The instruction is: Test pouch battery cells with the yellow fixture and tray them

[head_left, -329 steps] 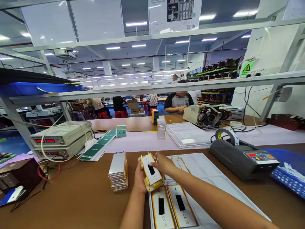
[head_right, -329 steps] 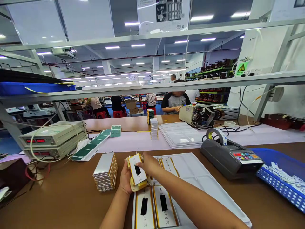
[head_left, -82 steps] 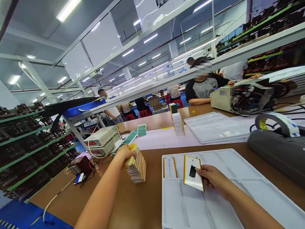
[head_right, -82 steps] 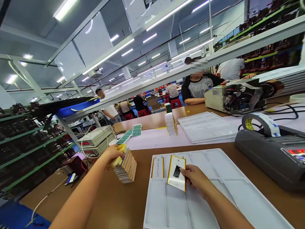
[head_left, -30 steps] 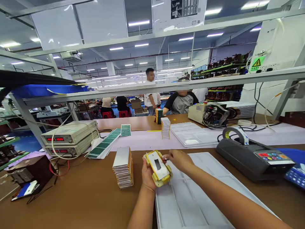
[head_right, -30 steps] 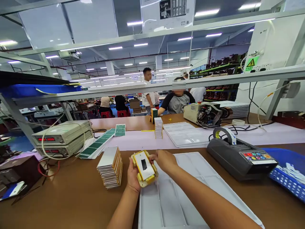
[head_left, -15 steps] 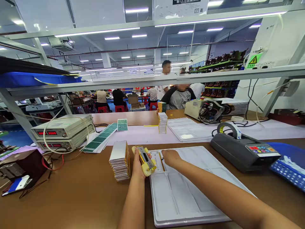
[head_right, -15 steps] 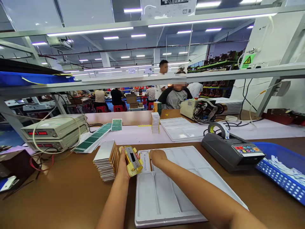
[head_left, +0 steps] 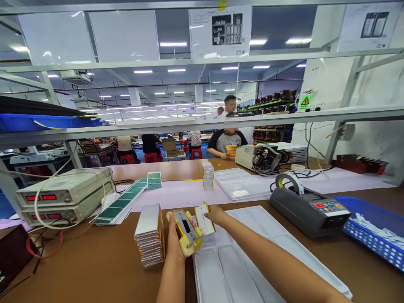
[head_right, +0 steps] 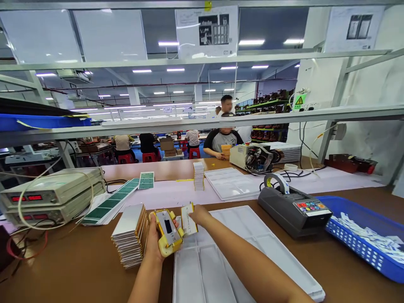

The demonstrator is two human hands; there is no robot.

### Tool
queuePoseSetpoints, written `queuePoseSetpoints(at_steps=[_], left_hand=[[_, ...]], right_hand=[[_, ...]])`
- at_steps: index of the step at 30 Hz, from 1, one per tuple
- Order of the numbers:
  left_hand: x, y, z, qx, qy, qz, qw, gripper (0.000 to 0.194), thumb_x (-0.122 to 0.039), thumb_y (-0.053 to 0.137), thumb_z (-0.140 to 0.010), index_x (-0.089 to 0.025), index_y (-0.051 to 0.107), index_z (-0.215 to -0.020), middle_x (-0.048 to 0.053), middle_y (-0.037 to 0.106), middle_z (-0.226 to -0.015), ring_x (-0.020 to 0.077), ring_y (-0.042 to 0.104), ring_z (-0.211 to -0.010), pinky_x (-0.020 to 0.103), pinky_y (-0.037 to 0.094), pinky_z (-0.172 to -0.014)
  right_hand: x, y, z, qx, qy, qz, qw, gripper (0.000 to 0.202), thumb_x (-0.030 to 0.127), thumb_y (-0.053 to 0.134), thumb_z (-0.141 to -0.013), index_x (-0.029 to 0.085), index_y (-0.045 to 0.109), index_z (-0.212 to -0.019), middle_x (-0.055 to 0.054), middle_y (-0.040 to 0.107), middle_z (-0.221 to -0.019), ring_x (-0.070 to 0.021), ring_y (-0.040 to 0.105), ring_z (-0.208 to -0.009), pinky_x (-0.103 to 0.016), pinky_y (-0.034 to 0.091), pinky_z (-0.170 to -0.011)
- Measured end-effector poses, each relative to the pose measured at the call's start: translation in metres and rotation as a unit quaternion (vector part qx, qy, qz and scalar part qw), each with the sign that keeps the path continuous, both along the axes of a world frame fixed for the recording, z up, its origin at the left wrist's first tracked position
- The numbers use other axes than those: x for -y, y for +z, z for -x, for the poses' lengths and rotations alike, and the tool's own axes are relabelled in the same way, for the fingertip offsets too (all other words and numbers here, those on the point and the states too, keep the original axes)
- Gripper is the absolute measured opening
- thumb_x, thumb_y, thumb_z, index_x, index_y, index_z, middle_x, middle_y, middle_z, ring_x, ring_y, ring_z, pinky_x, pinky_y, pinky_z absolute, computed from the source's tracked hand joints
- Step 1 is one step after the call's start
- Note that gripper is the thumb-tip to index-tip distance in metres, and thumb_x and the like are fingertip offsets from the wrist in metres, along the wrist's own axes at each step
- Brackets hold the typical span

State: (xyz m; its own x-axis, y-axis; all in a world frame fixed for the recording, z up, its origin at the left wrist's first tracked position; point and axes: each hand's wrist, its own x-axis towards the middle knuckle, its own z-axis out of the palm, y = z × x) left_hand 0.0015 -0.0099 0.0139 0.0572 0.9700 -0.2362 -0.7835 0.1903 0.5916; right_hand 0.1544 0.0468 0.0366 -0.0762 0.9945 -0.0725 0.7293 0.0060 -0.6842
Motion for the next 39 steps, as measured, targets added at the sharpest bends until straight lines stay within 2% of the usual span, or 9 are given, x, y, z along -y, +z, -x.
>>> queuePoseSetpoints(at_steps=[3, 6, 11, 14, 19, 23, 29, 33, 39], left_hand=[[0.004, 0.003, -0.004, 0.004, 0.008, -0.024, 1.000, 0.051, -0.059, 0.055, -0.065, -0.015, 0.059, -0.091, 0.006, 0.063, -0.069, 0.0189, 0.061, -0.061, 0.033, 0.050, -0.056], [0.010, 0.005, -0.013, 0.054, -0.029, -0.066, 0.996, 0.055, -0.061, 0.049, -0.069, -0.013, 0.059, -0.094, 0.008, 0.064, -0.071, 0.0209, 0.061, -0.065, 0.034, 0.049, -0.059], [0.013, 0.001, -0.026, 0.117, -0.055, -0.094, 0.987, 0.054, -0.057, 0.046, -0.074, -0.013, 0.057, -0.104, 0.012, 0.066, -0.088, 0.0260, 0.061, -0.081, 0.040, 0.048, -0.071], [0.011, -0.004, -0.027, 0.125, -0.074, -0.093, 0.985, 0.057, -0.058, 0.046, -0.073, -0.014, 0.056, -0.107, 0.012, 0.066, -0.087, 0.0265, 0.061, -0.082, 0.040, 0.048, -0.071], [0.010, -0.008, -0.024, 0.138, -0.067, -0.110, 0.982, 0.056, -0.059, 0.046, -0.072, -0.015, 0.059, -0.104, 0.011, 0.066, -0.087, 0.0264, 0.061, -0.082, 0.041, 0.048, -0.072], [0.013, -0.004, -0.020, 0.151, -0.088, -0.127, 0.976, 0.066, -0.066, 0.040, -0.070, -0.014, 0.059, -0.104, 0.014, 0.065, -0.089, 0.0286, 0.060, -0.083, 0.049, 0.045, -0.075], [0.010, -0.006, -0.015, 0.115, -0.045, -0.107, 0.986, 0.065, -0.064, 0.041, -0.071, -0.016, 0.055, -0.112, 0.014, 0.065, -0.091, 0.0294, 0.060, -0.081, 0.055, 0.041, -0.080], [-0.004, -0.014, -0.011, 0.121, -0.077, -0.115, 0.983, 0.060, -0.057, 0.043, -0.074, -0.019, 0.047, -0.121, 0.016, 0.063, -0.099, 0.0290, 0.060, -0.085, 0.056, 0.039, -0.083], [-0.011, -0.021, -0.012, 0.069, -0.054, -0.081, 0.993, 0.052, -0.025, 0.048, -0.076, -0.019, 0.039, -0.126, 0.016, 0.064, -0.100, 0.0288, 0.060, -0.091, 0.051, 0.042, -0.083]], right_hand=[[-0.004, 0.029, -0.022, -0.004, -0.049, -0.043, 0.998, 0.024, 0.027, 0.050, -0.079, 0.012, 0.060, -0.094, -0.013, 0.064, -0.095, -0.0216, 0.058, -0.088, -0.026, 0.041, -0.066], [0.000, 0.046, -0.028, -0.042, 0.000, -0.059, 0.997, 0.024, 0.027, 0.044, -0.082, 0.013, 0.059, -0.095, -0.009, 0.064, -0.096, -0.0164, 0.058, -0.083, -0.022, 0.041, -0.064], [0.022, 0.035, -0.003, -0.073, 0.103, -0.023, 0.992, 0.017, 0.024, 0.052, -0.077, 0.011, 0.061, -0.080, -0.005, 0.065, -0.076, -0.0139, 0.057, -0.065, -0.021, 0.039, -0.054], [0.037, 0.029, 0.012, -0.064, 0.123, -0.002, 0.990, 0.018, 0.025, 0.051, -0.077, 0.012, 0.061, -0.084, -0.006, 0.066, -0.080, -0.0142, 0.057, -0.067, -0.021, 0.038, -0.053], [0.065, 0.051, 0.015, 0.136, 0.108, -0.094, 0.980, 0.029, 0.039, 0.043, -0.082, 0.018, 0.062, -0.087, -0.007, 0.065, -0.087, -0.0198, 0.058, -0.077, -0.026, 0.036, -0.059], [0.076, 0.061, -0.011, 0.245, 0.040, -0.162, 0.955, 0.041, 0.038, 0.024, -0.089, 0.018, 0.059, -0.087, -0.010, 0.064, -0.088, -0.0213, 0.058, -0.080, -0.028, 0.034, -0.061], [0.071, 0.011, -0.072, 0.191, 0.015, -0.073, 0.979, 0.024, 0.034, 0.039, -0.084, 0.020, 0.058, -0.088, -0.007, 0.064, -0.091, -0.0196, 0.056, -0.083, -0.026, 0.033, -0.063], [0.069, -0.026, -0.103, 0.123, 0.000, -0.057, 0.991, 0.018, 0.026, 0.051, -0.077, 0.022, 0.056, -0.094, -0.004, 0.062, -0.096, -0.0181, 0.055, -0.087, -0.025, 0.034, -0.068], [0.067, -0.047, -0.117, 0.068, -0.041, -0.079, 0.994, 0.016, 0.021, 0.043, -0.080, 0.023, 0.057, -0.087, -0.001, 0.060, -0.094, -0.0164, 0.053, -0.085, -0.025, 0.035, -0.067]])
